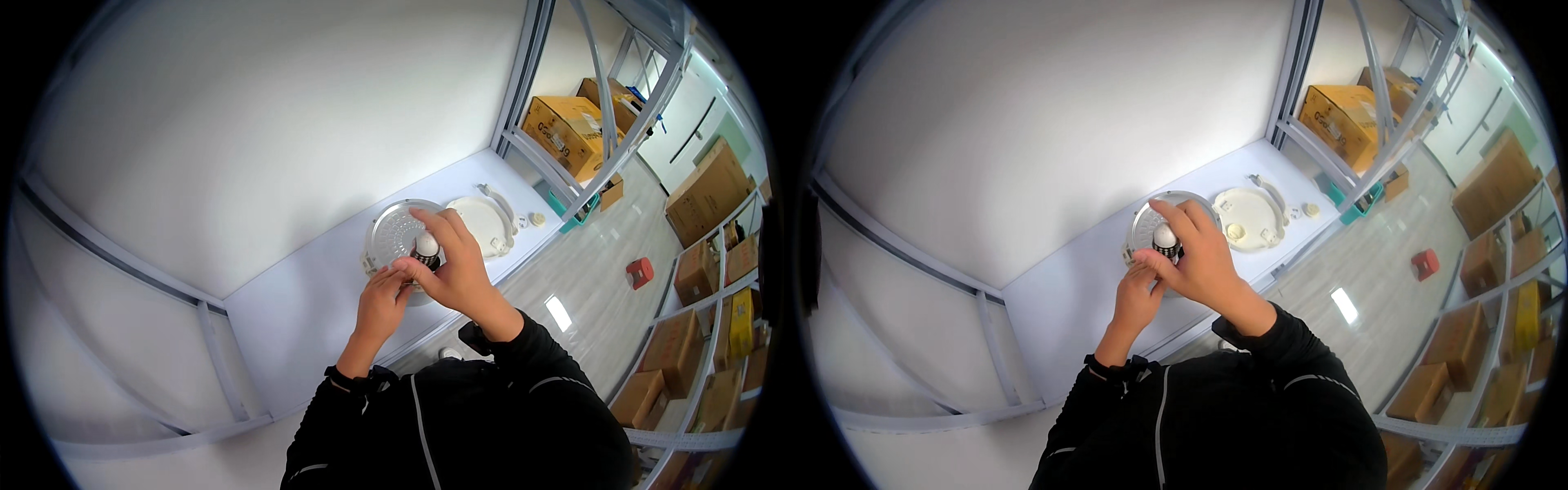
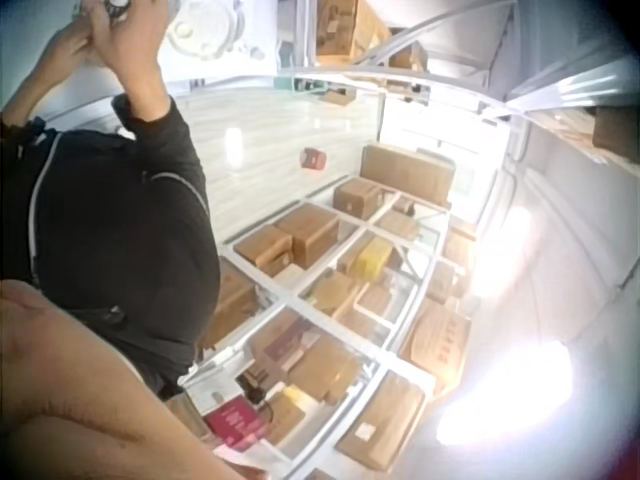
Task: The person assembles a white appliance on a workbench. They place a perforated lid onto a cylindrical container and secure it with a screwdriver. They then attach a small white component to the lid and continue fastening screws on the base unit.
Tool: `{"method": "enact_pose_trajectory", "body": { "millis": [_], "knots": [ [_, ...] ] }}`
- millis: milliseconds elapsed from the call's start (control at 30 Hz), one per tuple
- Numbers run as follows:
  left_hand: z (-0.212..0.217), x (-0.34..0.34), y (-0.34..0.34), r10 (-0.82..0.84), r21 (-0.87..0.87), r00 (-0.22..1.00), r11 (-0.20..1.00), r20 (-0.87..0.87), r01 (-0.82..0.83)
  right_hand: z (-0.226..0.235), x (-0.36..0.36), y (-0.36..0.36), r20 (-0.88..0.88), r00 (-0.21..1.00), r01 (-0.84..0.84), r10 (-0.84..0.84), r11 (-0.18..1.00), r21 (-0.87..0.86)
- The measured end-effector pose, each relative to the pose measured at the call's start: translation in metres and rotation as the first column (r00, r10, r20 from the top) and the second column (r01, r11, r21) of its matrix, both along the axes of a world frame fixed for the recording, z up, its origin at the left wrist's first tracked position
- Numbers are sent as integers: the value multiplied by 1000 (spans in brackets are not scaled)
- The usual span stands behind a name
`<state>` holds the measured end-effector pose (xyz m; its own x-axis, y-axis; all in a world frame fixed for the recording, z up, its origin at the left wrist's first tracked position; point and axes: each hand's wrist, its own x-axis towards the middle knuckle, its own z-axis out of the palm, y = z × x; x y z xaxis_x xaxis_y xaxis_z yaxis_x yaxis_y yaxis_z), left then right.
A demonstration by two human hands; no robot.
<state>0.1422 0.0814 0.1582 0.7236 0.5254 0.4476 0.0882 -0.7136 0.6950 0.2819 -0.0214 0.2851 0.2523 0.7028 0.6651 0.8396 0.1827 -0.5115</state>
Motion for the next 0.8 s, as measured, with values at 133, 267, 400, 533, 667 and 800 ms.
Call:
{"method": "enact_pose_trajectory", "body": {
  "millis": [133, 267, 400, 533, 667, 800],
  "knots": [
    [0, 2, 1, -1, 26, 1000, 1000, 5, 0, -6, -2, 3, -71, 995, -66, 68, 997, 34],
    [-2, 1, 3, -3, 28, 1000, 1000, 18, 2, 4, -10, -2, -288, 952, -144, 100, 980, -137],
    [-1, 3, 5, -2, 15, 1000, 1000, 31, 1, 5, -14, 2, -222, 973, -95, 71, 991, -99],
    [-9, 3, 7, 1, 31, 999, 1000, 39, -3, 12, -15, 8, -131, 990, -63, 57, 997, -43],
    [-9, 4, 2, 5, 10, 994, 1000, 107, -6, 17, -10, 8, -210, 978, 23, -1, 995, 101],
    [-6, 3, 2, 7, -22, 992, 1000, 123, -4, 18, 11, -2, -351, 935, 31, 54, 972, 232]
  ]
}}
